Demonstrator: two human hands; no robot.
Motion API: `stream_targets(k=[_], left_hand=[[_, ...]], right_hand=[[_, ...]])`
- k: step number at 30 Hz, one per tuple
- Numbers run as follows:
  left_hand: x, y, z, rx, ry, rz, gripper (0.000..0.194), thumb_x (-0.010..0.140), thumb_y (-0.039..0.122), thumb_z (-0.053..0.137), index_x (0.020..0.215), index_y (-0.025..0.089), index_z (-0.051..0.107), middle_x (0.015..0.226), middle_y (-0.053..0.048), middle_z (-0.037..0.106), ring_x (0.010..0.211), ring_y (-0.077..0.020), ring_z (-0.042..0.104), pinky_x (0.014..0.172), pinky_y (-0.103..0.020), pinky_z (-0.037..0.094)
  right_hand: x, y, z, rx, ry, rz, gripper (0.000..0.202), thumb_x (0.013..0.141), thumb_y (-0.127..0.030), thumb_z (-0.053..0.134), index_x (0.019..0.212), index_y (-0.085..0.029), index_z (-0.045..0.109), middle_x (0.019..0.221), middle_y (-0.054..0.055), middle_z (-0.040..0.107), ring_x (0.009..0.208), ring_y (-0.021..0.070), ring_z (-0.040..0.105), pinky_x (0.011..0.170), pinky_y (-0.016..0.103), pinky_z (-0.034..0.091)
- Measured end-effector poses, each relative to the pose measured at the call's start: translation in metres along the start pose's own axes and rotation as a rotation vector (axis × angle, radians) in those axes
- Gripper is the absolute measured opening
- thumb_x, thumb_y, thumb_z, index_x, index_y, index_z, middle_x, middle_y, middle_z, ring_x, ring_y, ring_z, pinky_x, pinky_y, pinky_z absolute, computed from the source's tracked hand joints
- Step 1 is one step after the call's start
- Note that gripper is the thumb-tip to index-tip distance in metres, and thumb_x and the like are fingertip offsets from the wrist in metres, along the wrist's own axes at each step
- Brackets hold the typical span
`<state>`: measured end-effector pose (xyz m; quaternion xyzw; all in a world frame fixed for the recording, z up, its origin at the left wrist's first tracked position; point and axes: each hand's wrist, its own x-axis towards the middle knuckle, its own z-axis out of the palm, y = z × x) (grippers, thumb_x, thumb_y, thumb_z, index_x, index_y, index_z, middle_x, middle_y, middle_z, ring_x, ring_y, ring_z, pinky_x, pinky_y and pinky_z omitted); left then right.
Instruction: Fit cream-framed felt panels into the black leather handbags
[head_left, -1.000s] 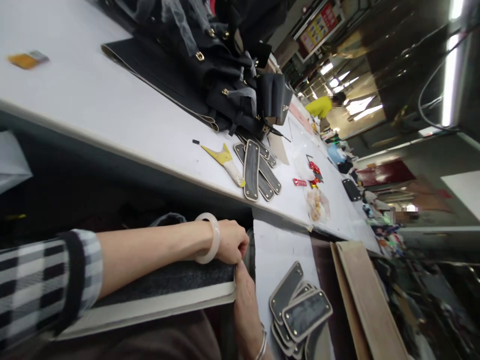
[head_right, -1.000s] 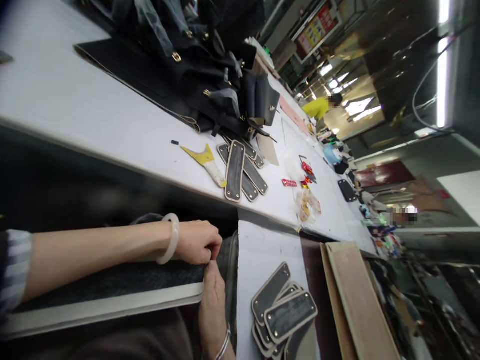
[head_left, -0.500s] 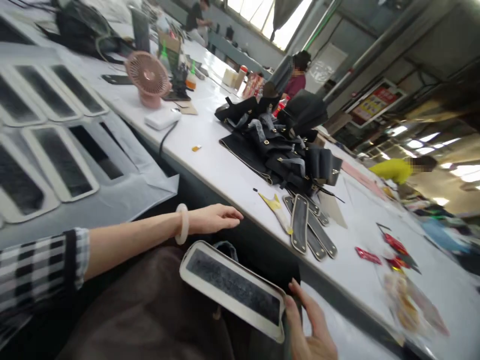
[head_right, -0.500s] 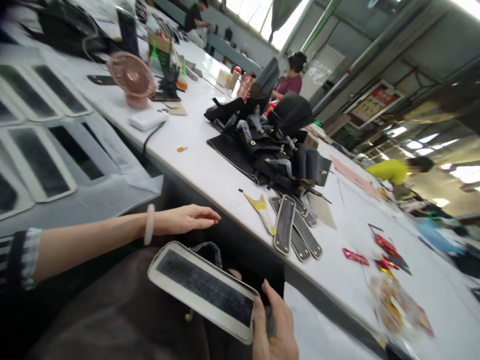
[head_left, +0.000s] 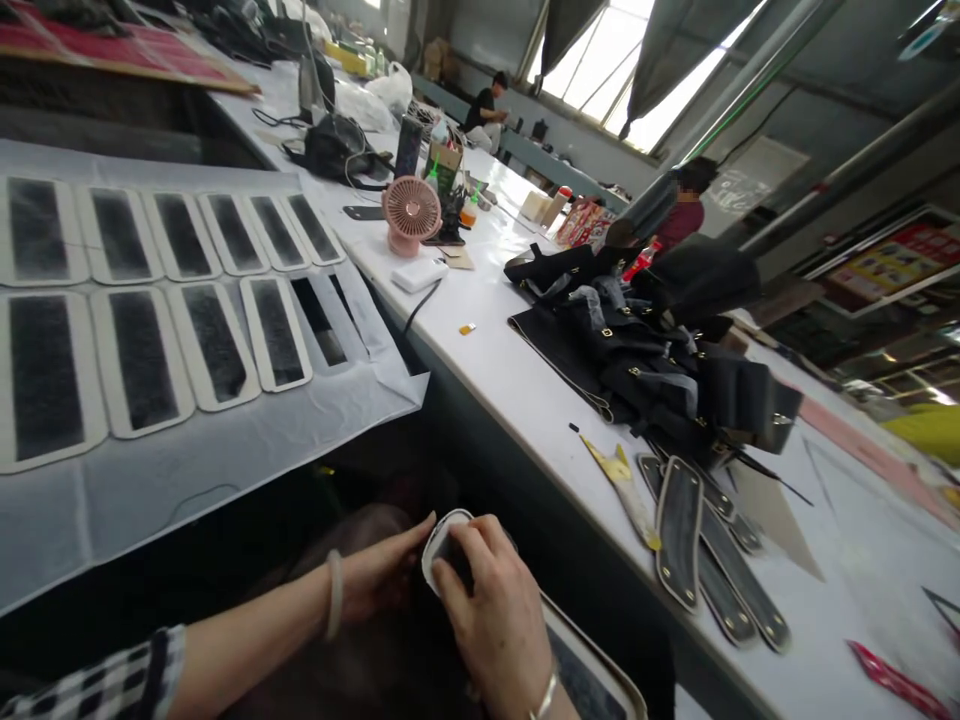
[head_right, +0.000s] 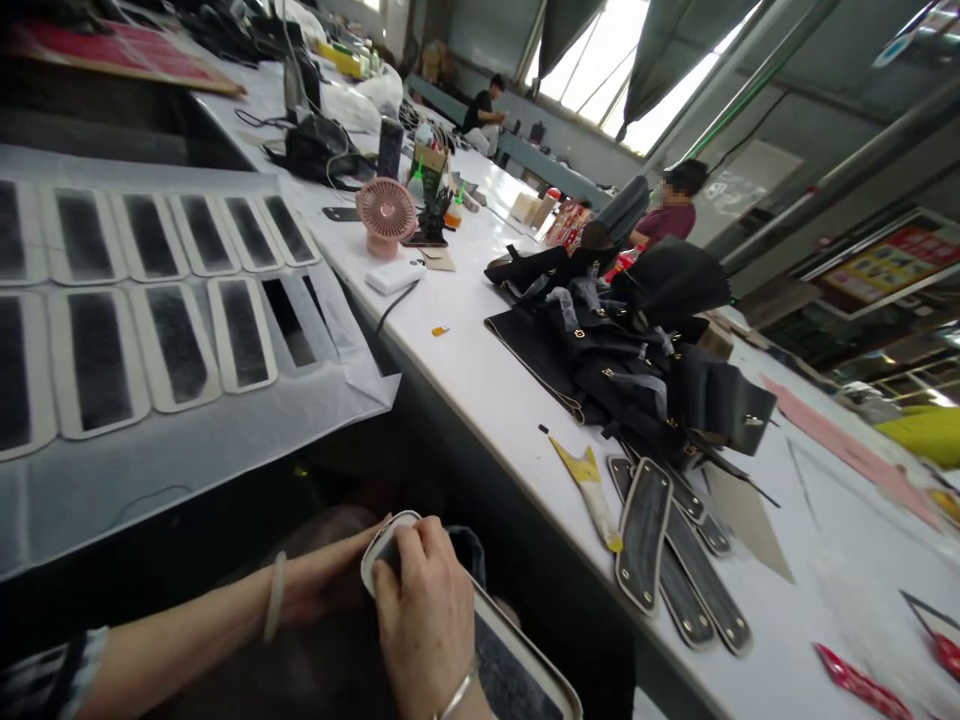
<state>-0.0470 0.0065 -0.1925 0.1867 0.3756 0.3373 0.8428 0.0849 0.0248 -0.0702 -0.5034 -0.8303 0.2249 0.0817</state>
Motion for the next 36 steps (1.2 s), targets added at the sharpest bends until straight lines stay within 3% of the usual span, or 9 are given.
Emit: stream_targets(k=[3,8,13,18,22,31,36], left_hand=[[0.005,0.004,0.007,-0.158,-0.040,-0.030,0.063,0.081,0.073,0.046,0.100,0.016,0.068,0.092,-0.006,0.069,0.098,-0.0235,0.061,0.085,-0.029,0.046],[0.008,0.009,0.004,-0.371,0.008,0.026,0.048,0.081,0.059,0.061,0.093,0.013,0.070,0.086,-0.007,0.069,0.083,-0.0208,0.062,0.077,-0.030,0.047],[0.008,0.003,0.000,-0.421,0.117,0.161,0.042,0.074,0.051,0.073,0.100,0.018,0.067,0.098,-0.004,0.070,0.099,-0.0213,0.060,0.085,-0.029,0.045],[0.002,0.002,-0.004,-0.347,0.116,0.160,0.065,0.065,0.054,0.079,0.118,0.021,0.058,0.116,-0.007,0.066,0.113,-0.0258,0.055,0.089,-0.033,0.043],[-0.004,0.001,-0.010,-0.245,0.077,0.127,0.074,0.067,0.058,0.076,0.126,0.021,0.051,0.124,-0.009,0.061,0.117,-0.0276,0.052,0.090,-0.035,0.041],[-0.013,0.014,-0.008,-0.157,0.055,0.126,0.079,0.062,0.060,0.079,0.125,0.020,0.053,0.126,-0.009,0.060,0.125,-0.0295,0.046,0.101,-0.036,0.036],[-0.016,0.021,-0.006,-0.141,-0.004,0.098,0.065,0.071,0.053,0.076,0.122,0.018,0.057,0.121,-0.009,0.062,0.123,-0.0298,0.048,0.102,-0.038,0.037]], right_hand=[[0.000,0.001,0.001,0.014,-0.026,0.020,0.024,0.084,-0.008,0.061,0.104,-0.021,0.060,0.102,0.004,0.057,0.090,0.0213,0.059,0.080,0.032,0.048],[0.000,0.000,0.000,-0.032,-0.049,0.019,0.025,0.085,-0.009,0.061,0.107,-0.022,0.060,0.107,0.004,0.058,0.090,0.0210,0.062,0.077,0.031,0.049],[0.003,-0.003,-0.002,-0.089,-0.082,-0.013,0.022,0.087,-0.009,0.058,0.106,-0.020,0.061,0.108,0.006,0.060,0.089,0.0220,0.063,0.078,0.033,0.050],[0.003,-0.006,-0.003,-0.108,-0.118,-0.003,0.025,0.088,-0.009,0.055,0.110,-0.019,0.060,0.112,0.008,0.059,0.093,0.0251,0.062,0.078,0.036,0.051],[0.002,-0.007,-0.007,0.021,-0.112,0.017,0.026,0.085,-0.010,0.061,0.108,-0.021,0.063,0.109,0.004,0.059,0.091,0.0201,0.062,0.083,0.031,0.049],[0.016,-0.020,-0.015,-0.201,-0.212,0.112,0.018,0.081,-0.013,0.069,0.095,-0.022,0.064,0.099,0.001,0.060,0.082,0.0223,0.063,0.070,0.032,0.048],[0.009,-0.017,-0.011,-0.115,-0.160,0.118,0.019,0.082,-0.011,0.067,0.096,-0.022,0.062,0.101,0.001,0.059,0.084,0.0205,0.062,0.074,0.031,0.049]])
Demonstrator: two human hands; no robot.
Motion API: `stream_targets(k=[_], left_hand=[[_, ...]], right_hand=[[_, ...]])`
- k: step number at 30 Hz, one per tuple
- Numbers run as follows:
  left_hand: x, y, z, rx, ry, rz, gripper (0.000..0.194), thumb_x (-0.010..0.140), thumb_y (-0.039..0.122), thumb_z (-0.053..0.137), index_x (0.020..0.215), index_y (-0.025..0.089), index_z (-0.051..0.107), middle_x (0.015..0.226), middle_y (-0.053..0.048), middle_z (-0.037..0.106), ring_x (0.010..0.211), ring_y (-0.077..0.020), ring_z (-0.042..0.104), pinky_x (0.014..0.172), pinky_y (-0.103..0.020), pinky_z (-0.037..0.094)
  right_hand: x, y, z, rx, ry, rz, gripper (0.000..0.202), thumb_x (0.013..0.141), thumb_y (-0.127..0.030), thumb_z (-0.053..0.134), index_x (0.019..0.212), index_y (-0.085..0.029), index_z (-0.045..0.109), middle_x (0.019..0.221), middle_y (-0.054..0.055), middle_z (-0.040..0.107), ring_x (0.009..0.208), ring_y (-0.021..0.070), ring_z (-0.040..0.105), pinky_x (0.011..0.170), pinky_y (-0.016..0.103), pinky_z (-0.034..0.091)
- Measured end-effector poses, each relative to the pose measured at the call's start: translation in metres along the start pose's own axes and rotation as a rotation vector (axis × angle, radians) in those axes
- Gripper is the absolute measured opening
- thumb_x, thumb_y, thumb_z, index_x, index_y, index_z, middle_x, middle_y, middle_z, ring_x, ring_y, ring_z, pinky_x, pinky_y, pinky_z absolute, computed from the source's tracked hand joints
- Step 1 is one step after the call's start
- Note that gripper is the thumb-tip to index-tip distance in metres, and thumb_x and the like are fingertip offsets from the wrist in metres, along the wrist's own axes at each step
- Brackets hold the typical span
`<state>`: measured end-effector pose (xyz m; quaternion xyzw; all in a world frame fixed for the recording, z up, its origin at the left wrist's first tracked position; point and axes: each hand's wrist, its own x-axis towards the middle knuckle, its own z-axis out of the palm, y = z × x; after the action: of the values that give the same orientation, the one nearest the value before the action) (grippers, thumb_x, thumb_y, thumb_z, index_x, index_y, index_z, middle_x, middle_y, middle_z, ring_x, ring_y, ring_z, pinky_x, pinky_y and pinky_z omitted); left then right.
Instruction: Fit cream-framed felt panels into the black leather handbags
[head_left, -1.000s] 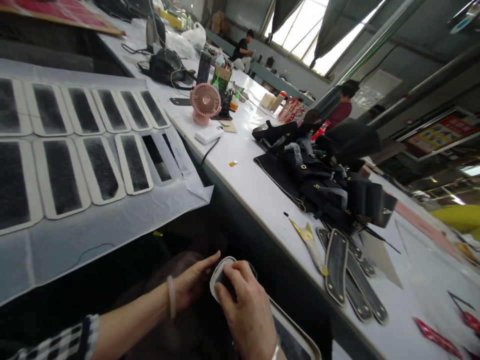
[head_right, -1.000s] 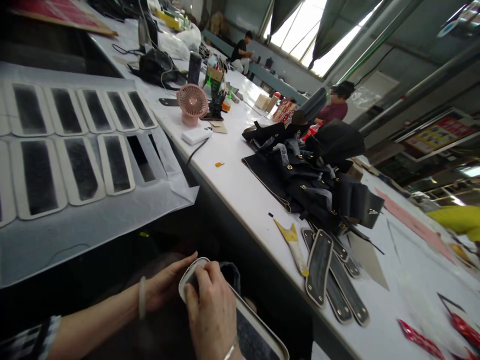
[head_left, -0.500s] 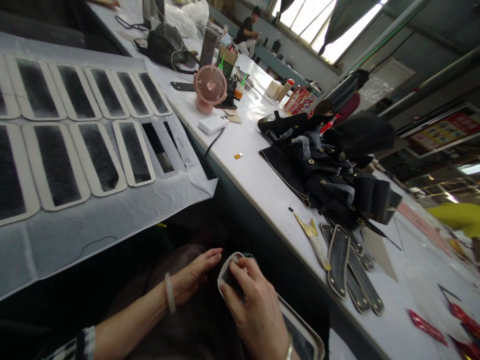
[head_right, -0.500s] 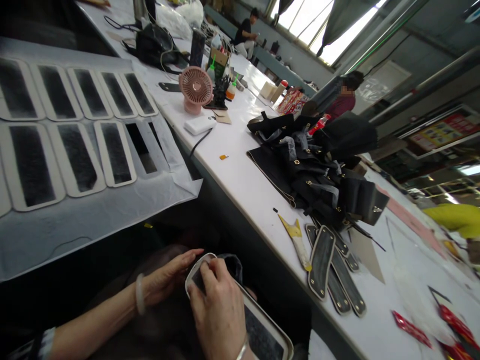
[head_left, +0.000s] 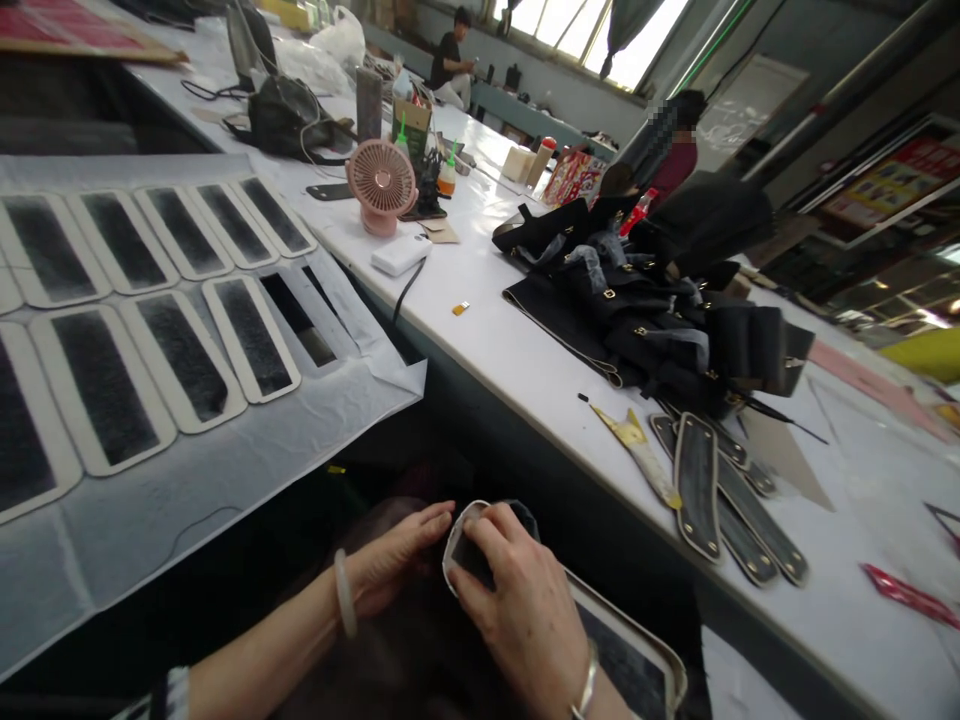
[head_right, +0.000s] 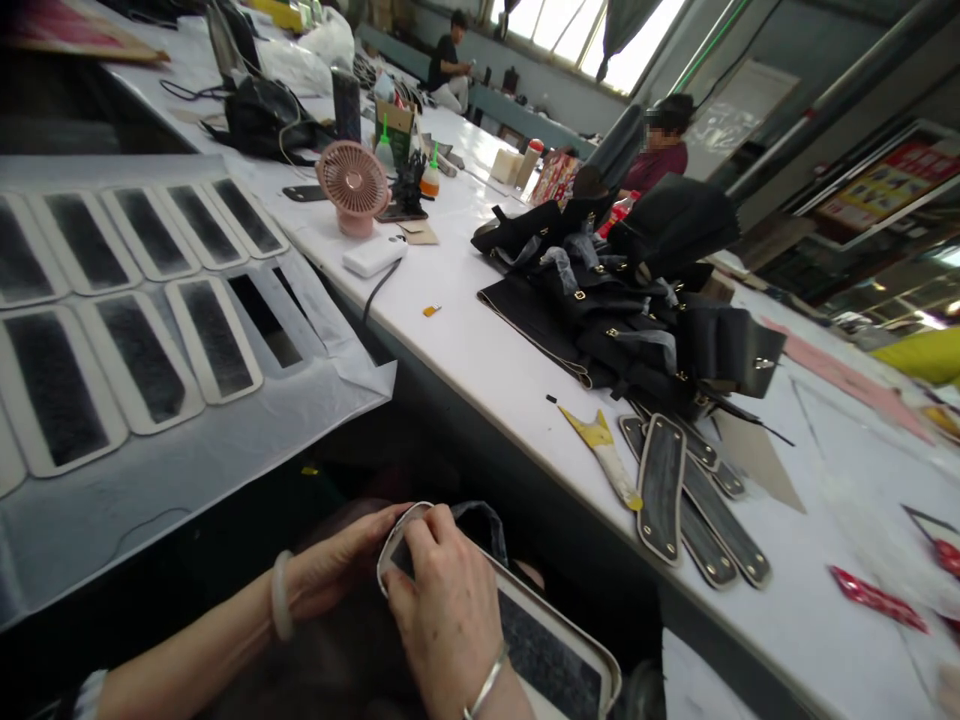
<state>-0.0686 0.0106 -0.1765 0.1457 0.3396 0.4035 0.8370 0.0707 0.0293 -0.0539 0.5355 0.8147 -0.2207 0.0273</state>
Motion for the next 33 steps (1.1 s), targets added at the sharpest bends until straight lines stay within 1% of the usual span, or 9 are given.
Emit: stream_targets(k=[3,7,13,15,19,22,25,28,33], left_hand=[[0.002,-0.002,-0.003,0.003,0.004,-0.002,0.057,0.078,0.047,0.072,0.124,0.017,0.058,0.122,-0.010,0.062,0.121,-0.0288,0.050,0.100,-0.038,0.039],[0.003,-0.002,-0.004,0.026,0.020,-0.013,0.047,0.085,0.043,0.065,0.125,0.019,0.058,0.123,-0.009,0.061,0.120,-0.0291,0.050,0.098,-0.038,0.042],[-0.003,0.008,0.013,0.038,-0.022,-0.037,0.043,0.089,0.039,0.059,0.127,0.019,0.058,0.125,-0.009,0.061,0.121,-0.0305,0.049,0.091,-0.036,0.046],[-0.005,0.011,0.020,0.020,-0.007,-0.062,0.043,0.088,0.040,0.061,0.125,0.019,0.060,0.122,-0.008,0.062,0.119,-0.0298,0.051,0.089,-0.035,0.046],[-0.006,0.015,0.028,-0.003,-0.004,-0.118,0.042,0.084,0.044,0.065,0.118,0.020,0.064,0.110,-0.007,0.067,0.107,-0.0270,0.058,0.088,-0.034,0.046],[-0.007,0.015,0.026,-0.009,-0.021,-0.123,0.044,0.076,0.048,0.073,0.108,0.018,0.069,0.100,-0.006,0.069,0.096,-0.0238,0.059,0.084,-0.032,0.047],[-0.007,0.013,0.020,-0.019,-0.002,-0.131,0.047,0.070,0.052,0.077,0.102,0.017,0.070,0.091,-0.005,0.069,0.087,-0.0204,0.060,0.078,-0.029,0.047],[-0.007,0.012,0.014,-0.024,-0.001,-0.148,0.045,0.073,0.050,0.076,0.101,0.016,0.070,0.089,-0.005,0.069,0.082,-0.0184,0.060,0.075,-0.028,0.047],[-0.007,0.019,0.012,-0.001,-0.040,-0.211,0.046,0.078,0.050,0.072,0.110,0.017,0.067,0.096,-0.006,0.069,0.090,-0.0212,0.061,0.080,-0.031,0.048]], right_hand=[[-0.002,0.003,0.002,0.030,0.012,0.013,0.019,0.082,-0.010,0.066,0.096,-0.022,0.062,0.102,0.002,0.058,0.086,0.0210,0.062,0.077,0.032,0.049],[0.001,0.002,0.000,0.017,-0.031,0.018,0.023,0.082,-0.011,0.066,0.102,-0.022,0.062,0.105,0.003,0.058,0.088,0.0229,0.063,0.076,0.035,0.051],[0.007,-0.002,-0.005,-0.068,-0.076,-0.023,0.021,0.084,-0.010,0.063,0.103,-0.020,0.063,0.106,0.004,0.059,0.089,0.0258,0.064,0.072,0.037,0.054],[0.005,-0.001,-0.005,-0.066,-0.061,-0.037,0.021,0.084,-0.009,0.062,0.102,-0.019,0.064,0.105,0.005,0.060,0.089,0.0256,0.064,0.073,0.037,0.054],[-0.002,0.004,0.000,0.018,0.012,-0.041,0.023,0.083,-0.009,0.063,0.103,-0.018,0.063,0.105,0.005,0.059,0.090,0.0248,0.063,0.077,0.037,0.054],[-0.006,0.008,0.005,0.063,0.060,-0.051,0.023,0.082,-0.007,0.062,0.102,-0.019,0.062,0.105,0.005,0.058,0.090,0.0246,0.062,0.078,0.038,0.053],[-0.006,0.011,0.009,0.104,0.075,-0.042,0.024,0.081,-0.007,0.063,0.102,-0.020,0.062,0.105,0.005,0.058,0.091,0.0245,0.061,0.080,0.039,0.052],[-0.006,0.012,0.011,0.136,0.073,-0.034,0.025,0.081,-0.007,0.064,0.103,-0.020,0.063,0.106,0.005,0.058,0.093,0.0250,0.060,0.082,0.039,0.052],[-0.008,0.010,0.011,0.171,0.070,-0.006,0.028,0.082,-0.006,0.062,0.107,-0.019,0.063,0.109,0.006,0.059,0.097,0.0264,0.059,0.086,0.043,0.051]])
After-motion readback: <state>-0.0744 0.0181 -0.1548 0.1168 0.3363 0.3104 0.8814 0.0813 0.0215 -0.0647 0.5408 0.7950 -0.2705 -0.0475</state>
